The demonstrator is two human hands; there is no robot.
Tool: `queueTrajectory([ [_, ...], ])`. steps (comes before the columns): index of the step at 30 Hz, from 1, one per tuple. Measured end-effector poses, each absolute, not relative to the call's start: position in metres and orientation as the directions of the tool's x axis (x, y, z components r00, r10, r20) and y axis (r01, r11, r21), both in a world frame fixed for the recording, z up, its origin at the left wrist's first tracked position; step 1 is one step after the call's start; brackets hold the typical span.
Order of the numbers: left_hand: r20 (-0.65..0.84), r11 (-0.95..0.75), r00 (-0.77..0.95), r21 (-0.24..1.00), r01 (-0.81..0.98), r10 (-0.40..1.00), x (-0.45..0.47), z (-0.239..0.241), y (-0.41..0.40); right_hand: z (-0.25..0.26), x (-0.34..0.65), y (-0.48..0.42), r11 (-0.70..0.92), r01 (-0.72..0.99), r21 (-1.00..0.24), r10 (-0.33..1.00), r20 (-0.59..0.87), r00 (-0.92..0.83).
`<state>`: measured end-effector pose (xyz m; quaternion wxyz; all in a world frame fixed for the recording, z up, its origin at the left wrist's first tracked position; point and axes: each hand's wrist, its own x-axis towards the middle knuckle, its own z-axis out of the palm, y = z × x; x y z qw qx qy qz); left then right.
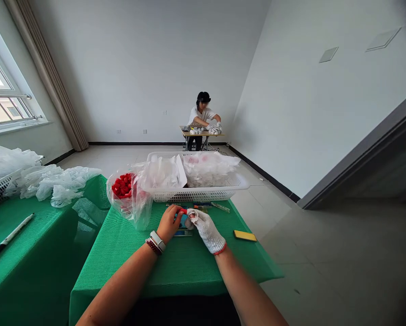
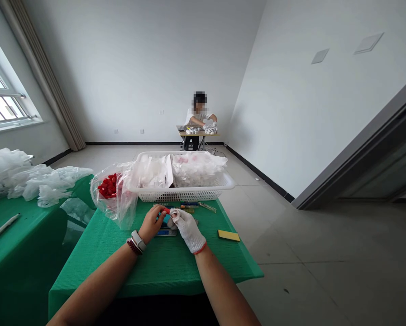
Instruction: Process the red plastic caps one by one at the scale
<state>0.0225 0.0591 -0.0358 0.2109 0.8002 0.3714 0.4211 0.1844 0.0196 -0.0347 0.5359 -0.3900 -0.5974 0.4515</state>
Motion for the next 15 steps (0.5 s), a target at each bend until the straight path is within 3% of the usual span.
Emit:
queueTrajectory([
  [8, 0.574, -0.687, 0.380, 0.632, 0.358, 0.725, 0.0204, -0.0282, 0.0568, -0.0324, 0.1849, 0.0196, 0.265, -0.040, -0.964, 0.960, 0.267, -0.084],
  [15, 0.439, -0.593, 0.418, 0.705, 0.388, 0.795, 0.0211, -0.0339, 0.0574, -0.0291, 0.1814, 0.0175, 0.249, 0.006, -0.969, 0.963, 0.247, -0.113],
])
